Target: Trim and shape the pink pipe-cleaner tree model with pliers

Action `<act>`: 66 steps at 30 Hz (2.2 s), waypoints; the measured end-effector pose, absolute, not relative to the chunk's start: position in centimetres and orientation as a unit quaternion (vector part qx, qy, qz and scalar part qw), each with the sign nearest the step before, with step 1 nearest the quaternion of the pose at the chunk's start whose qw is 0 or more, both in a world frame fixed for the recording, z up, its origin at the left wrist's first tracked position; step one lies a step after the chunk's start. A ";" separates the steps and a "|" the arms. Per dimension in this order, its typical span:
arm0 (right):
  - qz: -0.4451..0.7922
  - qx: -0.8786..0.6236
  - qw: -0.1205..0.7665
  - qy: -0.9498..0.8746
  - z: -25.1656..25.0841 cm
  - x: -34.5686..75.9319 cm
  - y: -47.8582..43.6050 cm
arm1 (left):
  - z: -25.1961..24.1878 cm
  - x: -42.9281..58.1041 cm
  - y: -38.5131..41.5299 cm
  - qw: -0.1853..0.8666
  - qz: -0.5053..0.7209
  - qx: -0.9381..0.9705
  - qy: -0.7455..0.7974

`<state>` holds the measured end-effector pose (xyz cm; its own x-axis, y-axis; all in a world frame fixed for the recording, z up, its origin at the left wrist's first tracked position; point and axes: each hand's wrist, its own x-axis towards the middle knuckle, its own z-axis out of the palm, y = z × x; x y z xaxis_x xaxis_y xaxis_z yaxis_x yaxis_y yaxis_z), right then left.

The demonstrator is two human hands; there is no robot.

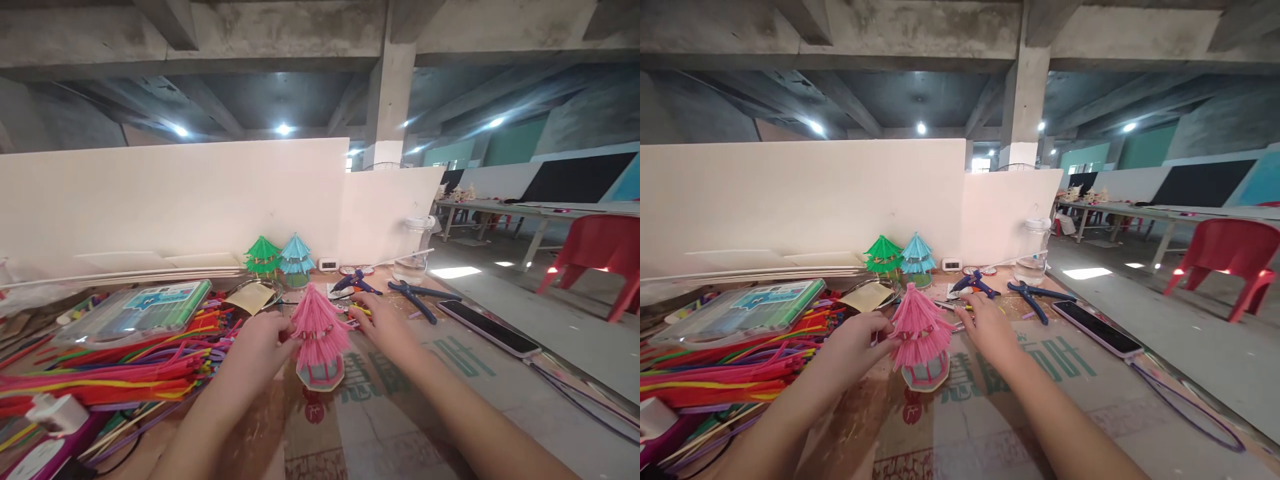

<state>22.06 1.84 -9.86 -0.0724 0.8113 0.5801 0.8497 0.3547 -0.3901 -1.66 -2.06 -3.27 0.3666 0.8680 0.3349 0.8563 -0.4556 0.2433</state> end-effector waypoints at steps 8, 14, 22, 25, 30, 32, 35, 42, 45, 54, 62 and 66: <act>-0.021 -0.576 0.371 -0.728 -11.1 23.3 3.3 | -3.0 -3.0 -1.6 0.033 0.220 0.777 0.589; -0.013 -0.568 0.316 -0.760 -12.2 22.9 3.6 | -3.3 -3.2 -0.4 0.003 0.303 0.747 0.592; -0.032 -0.505 0.226 -0.833 -13.3 21.1 2.9 | -4.2 -2.8 0.0 0.010 0.364 0.740 0.566; -0.037 -0.477 0.196 -0.856 -13.2 21.2 3.1 | -4.2 -2.6 -0.2 0.009 0.358 0.733 0.578; -0.022 -0.445 0.176 -0.878 -13.4 21.6 3.9 | -4.3 -2.4 -0.7 0.021 0.373 0.724 0.580; -0.012 -0.437 0.178 -0.882 -13.8 21.7 4.1 | -4.4 -2.3 -0.8 0.033 0.380 0.712 0.589; 0.002 -0.427 0.186 -0.885 -14.2 22.1 4.3 | -4.6 -1.9 -0.8 0.031 0.405 0.699 0.589; 0.167 -0.441 0.331 -0.818 -14.7 22.9 4.3 | -5.2 -1.8 -0.6 -0.037 0.418 0.744 0.520; 0.216 -0.433 0.361 -0.797 -15.1 23.0 4.4 | -5.4 -2.0 -0.5 -0.034 0.402 0.738 0.541; 0.233 -0.439 0.383 -0.779 -14.9 23.5 4.7 | -5.7 -1.8 -0.6 -0.041 0.393 0.751 0.529; 0.159 -0.464 0.425 -0.761 -15.4 23.4 4.7 | -4.6 -1.8 -1.6 -0.079 0.441 0.763 0.465; 0.121 -0.475 0.433 -0.757 -15.9 23.7 4.9 | -4.4 -1.4 -1.9 -0.085 0.465 0.758 0.449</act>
